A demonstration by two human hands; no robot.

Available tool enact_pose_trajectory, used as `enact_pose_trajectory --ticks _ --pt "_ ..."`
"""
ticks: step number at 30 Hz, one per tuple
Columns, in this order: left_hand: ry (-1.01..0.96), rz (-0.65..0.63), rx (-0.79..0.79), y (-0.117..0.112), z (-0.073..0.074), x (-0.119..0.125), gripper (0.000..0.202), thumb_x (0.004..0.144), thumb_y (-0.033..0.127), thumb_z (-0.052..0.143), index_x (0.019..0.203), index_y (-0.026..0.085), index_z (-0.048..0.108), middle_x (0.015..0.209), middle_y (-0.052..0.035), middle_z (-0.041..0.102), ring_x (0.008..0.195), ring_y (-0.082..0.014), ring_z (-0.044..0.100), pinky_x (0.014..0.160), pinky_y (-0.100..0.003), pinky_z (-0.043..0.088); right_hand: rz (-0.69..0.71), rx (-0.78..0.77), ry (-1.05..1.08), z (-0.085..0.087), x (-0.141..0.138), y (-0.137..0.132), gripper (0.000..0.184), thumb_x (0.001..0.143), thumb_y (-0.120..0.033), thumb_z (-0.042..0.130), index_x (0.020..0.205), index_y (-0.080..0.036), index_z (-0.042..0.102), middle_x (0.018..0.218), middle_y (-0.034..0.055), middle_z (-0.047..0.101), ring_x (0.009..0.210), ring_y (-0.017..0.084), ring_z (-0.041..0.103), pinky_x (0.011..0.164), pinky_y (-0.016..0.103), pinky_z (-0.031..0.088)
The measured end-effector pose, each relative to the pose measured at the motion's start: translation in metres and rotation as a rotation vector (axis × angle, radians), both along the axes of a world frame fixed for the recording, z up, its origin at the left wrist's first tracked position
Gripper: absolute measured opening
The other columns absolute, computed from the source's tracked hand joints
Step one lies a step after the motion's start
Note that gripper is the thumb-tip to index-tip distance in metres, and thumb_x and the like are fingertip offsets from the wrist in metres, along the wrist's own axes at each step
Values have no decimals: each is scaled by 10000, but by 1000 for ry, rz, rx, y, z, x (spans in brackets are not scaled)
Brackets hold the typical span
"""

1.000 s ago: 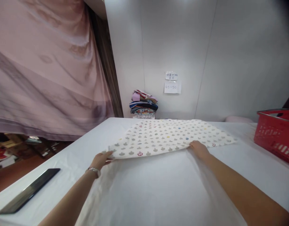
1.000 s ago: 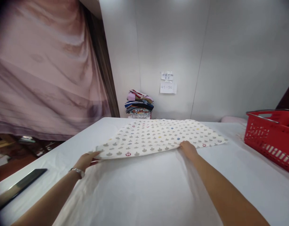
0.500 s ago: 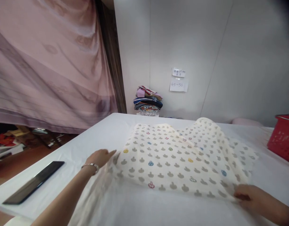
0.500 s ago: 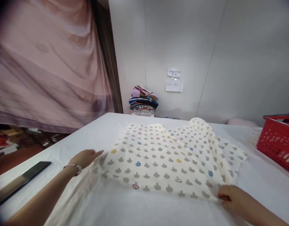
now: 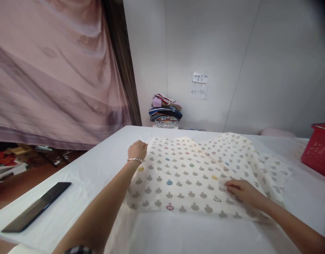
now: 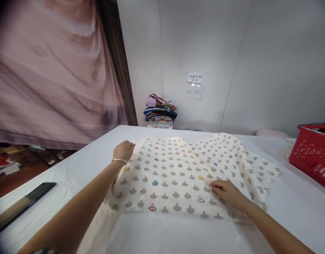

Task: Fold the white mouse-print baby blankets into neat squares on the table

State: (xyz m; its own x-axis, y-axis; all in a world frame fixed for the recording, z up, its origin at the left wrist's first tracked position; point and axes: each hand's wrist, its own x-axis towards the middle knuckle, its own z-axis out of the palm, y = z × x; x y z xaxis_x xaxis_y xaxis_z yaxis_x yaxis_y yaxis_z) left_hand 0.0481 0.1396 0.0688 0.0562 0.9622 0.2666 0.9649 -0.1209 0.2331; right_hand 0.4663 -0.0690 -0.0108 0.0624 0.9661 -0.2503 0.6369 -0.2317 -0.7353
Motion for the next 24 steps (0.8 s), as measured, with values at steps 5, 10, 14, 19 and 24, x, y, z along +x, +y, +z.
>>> enact_pose_trajectory --ticks 5,10,14,19,24 --pt "-28 -73 -15 -16 -1 -9 366 856 415 388 924 196 672 1066 -93 624 950 -215 571 802 -298 404 -88 -4 16 2 -8 15 422 785 -390 478 1135 -179 583 742 40 624 571 132 527 499 227 391" --pt "-136 50 -198 -16 -36 -8 297 785 353 507 922 164 690 992 -139 661 890 -263 608 714 -319 434 8 59 -138 -2 -33 31 482 800 -423 468 1229 -211 529 737 23 622 568 140 538 522 238 387" --pt "-164 56 -110 -18 -33 -3 320 813 322 439 931 175 698 1057 -128 638 936 -265 592 730 -326 427 77 83 -214 -7 -38 29 409 807 -431 468 1119 -213 616 804 37 643 632 151 561 569 244 395" --pt "-35 -151 158 -48 5 9 320 853 303 388 940 208 682 1060 -89 613 989 -238 532 855 -367 359 2 21 -27 -8 -28 25 396 819 -377 474 1118 -154 607 672 16 595 573 123 520 546 228 398" --pt "69 -671 205 -143 -12 31 342 904 258 313 733 204 604 714 -87 596 689 -177 498 691 -361 365 -126 -9 186 8 -35 30 403 837 -382 470 1170 -172 556 756 45 619 587 114 547 517 208 435"
